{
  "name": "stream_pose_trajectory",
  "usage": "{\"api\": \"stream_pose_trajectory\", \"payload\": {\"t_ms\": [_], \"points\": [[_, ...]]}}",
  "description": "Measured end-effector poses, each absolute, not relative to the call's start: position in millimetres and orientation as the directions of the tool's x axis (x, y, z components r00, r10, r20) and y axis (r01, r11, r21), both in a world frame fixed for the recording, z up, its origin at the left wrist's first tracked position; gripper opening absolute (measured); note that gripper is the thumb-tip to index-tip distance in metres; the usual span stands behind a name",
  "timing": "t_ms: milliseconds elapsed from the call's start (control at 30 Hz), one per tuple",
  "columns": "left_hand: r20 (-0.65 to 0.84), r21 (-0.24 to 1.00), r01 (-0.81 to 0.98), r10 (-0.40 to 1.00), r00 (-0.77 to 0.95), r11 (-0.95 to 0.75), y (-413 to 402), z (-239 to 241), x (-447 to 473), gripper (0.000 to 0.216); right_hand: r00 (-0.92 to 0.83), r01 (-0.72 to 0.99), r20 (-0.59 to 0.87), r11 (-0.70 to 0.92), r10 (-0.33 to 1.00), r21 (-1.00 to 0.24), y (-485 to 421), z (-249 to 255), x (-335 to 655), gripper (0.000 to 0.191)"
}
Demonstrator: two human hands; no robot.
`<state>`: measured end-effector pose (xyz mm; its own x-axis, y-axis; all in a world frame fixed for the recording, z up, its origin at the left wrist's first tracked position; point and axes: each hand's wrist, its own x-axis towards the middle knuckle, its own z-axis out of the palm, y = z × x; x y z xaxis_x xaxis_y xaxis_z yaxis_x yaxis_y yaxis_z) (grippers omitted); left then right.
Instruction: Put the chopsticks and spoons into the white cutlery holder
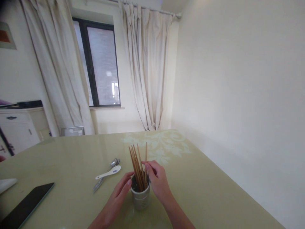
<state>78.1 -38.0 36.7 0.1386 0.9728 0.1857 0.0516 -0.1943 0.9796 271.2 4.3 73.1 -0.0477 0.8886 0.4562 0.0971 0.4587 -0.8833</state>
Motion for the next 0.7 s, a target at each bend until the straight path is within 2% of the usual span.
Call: {"api": "stream_pose_trajectory", "payload": {"t_ms": [133, 233, 500, 700], "points": [[0.202, 0.972, 0.087, 0.969, 0.145, -0.216, -38.9, 36.5, 78.1, 0.055, -0.005, 0.113, 0.503, 0.500, 0.864, -0.859, 2.3, 75.8, 272.8, 0.046], [0.178, 0.978, 0.087, 0.974, 0.141, -0.191, -39.6, 34.3, 77.7, 0.058, 0.016, 0.125, 0.505, 0.499, 0.863, -0.858, 3.1, 74.6, 273.5, 0.045], [0.099, 0.993, 0.046, 0.988, 0.118, -0.105, -41.6, 34.1, 77.1, 0.064, -0.052, 0.118, 0.397, 0.400, 0.916, -0.909, 9.1, 67.2, 275.2, 0.038], [0.019, 0.997, 0.077, 0.998, 0.053, -0.023, -40.7, 31.5, 76.7, 0.077, -0.087, 0.157, 0.364, 0.373, 0.927, -0.914, 10.8, 70.5, 278.3, 0.032]]}}
